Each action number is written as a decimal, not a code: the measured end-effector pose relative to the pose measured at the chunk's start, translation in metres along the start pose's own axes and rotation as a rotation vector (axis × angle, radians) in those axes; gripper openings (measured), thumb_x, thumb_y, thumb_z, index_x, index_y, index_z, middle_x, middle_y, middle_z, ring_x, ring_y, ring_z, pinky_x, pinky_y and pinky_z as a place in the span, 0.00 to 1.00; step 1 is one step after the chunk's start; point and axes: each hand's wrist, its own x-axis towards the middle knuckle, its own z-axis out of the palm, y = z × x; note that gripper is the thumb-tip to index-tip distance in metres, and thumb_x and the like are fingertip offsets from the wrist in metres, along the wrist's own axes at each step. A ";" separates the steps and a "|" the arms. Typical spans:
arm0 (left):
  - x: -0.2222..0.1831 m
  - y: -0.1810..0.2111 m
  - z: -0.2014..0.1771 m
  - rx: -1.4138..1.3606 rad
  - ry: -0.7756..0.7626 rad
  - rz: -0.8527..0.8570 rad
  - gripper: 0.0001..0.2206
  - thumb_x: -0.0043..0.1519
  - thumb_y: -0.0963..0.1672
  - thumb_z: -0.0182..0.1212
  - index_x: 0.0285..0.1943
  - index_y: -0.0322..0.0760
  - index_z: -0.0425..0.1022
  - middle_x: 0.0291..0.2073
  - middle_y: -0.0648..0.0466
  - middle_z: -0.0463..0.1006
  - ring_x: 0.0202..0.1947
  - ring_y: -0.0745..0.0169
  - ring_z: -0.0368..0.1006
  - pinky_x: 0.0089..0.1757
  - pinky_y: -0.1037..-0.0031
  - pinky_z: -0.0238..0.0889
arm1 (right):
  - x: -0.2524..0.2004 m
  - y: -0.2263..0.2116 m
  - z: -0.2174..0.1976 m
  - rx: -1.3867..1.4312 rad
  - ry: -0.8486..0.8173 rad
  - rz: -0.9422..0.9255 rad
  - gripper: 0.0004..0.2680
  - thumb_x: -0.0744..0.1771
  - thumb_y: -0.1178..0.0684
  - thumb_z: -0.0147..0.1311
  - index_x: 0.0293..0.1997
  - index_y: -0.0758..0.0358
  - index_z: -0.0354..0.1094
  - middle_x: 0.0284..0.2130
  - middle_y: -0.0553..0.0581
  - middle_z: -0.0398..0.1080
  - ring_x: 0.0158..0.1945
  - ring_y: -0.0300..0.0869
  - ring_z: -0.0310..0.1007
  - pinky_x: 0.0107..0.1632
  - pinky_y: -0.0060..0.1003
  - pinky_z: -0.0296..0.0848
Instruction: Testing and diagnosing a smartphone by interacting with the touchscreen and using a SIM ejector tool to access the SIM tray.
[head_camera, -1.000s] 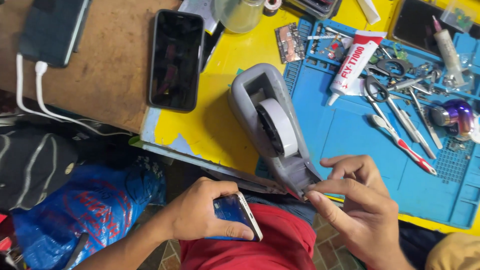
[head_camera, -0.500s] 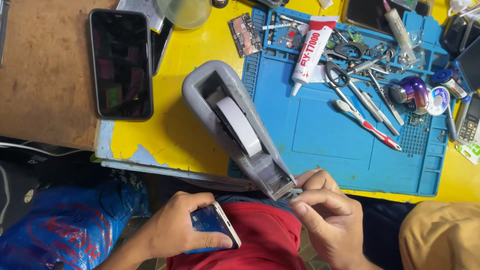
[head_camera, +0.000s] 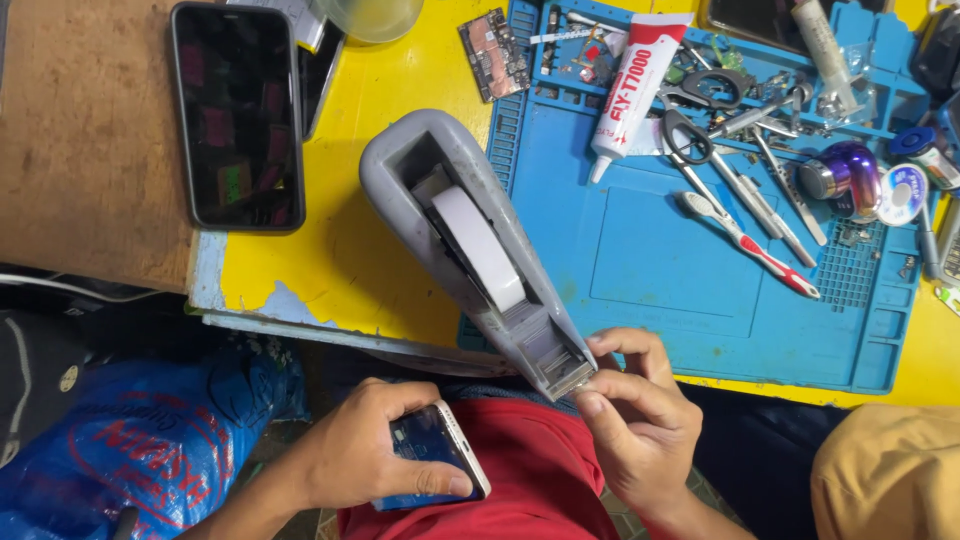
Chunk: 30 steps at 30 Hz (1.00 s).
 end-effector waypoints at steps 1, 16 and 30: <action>0.000 0.003 0.000 -0.002 0.006 -0.009 0.23 0.44 0.56 0.85 0.23 0.45 0.72 0.16 0.64 0.67 0.23 0.75 0.59 0.26 0.74 0.58 | 0.002 0.002 -0.002 0.007 -0.007 0.003 0.04 0.67 0.55 0.59 0.39 0.62 0.75 0.48 0.64 0.69 0.55 0.49 0.71 0.58 0.43 0.73; 0.008 0.034 -0.002 0.246 -0.339 -0.056 0.23 0.42 0.62 0.70 0.27 0.48 0.73 0.18 0.62 0.76 0.23 0.65 0.70 0.31 0.72 0.64 | -0.010 -0.009 -0.015 0.659 -0.770 0.777 0.04 0.64 0.63 0.62 0.29 0.68 0.72 0.31 0.69 0.79 0.35 0.49 0.80 0.40 0.37 0.77; 0.022 0.028 0.024 0.510 -0.559 -0.116 0.28 0.40 0.65 0.63 0.29 0.46 0.70 0.25 0.54 0.79 0.31 0.52 0.74 0.33 0.59 0.62 | -0.055 0.002 -0.005 0.608 -0.822 1.105 0.06 0.64 0.69 0.64 0.27 0.69 0.74 0.27 0.59 0.77 0.30 0.38 0.72 0.34 0.32 0.72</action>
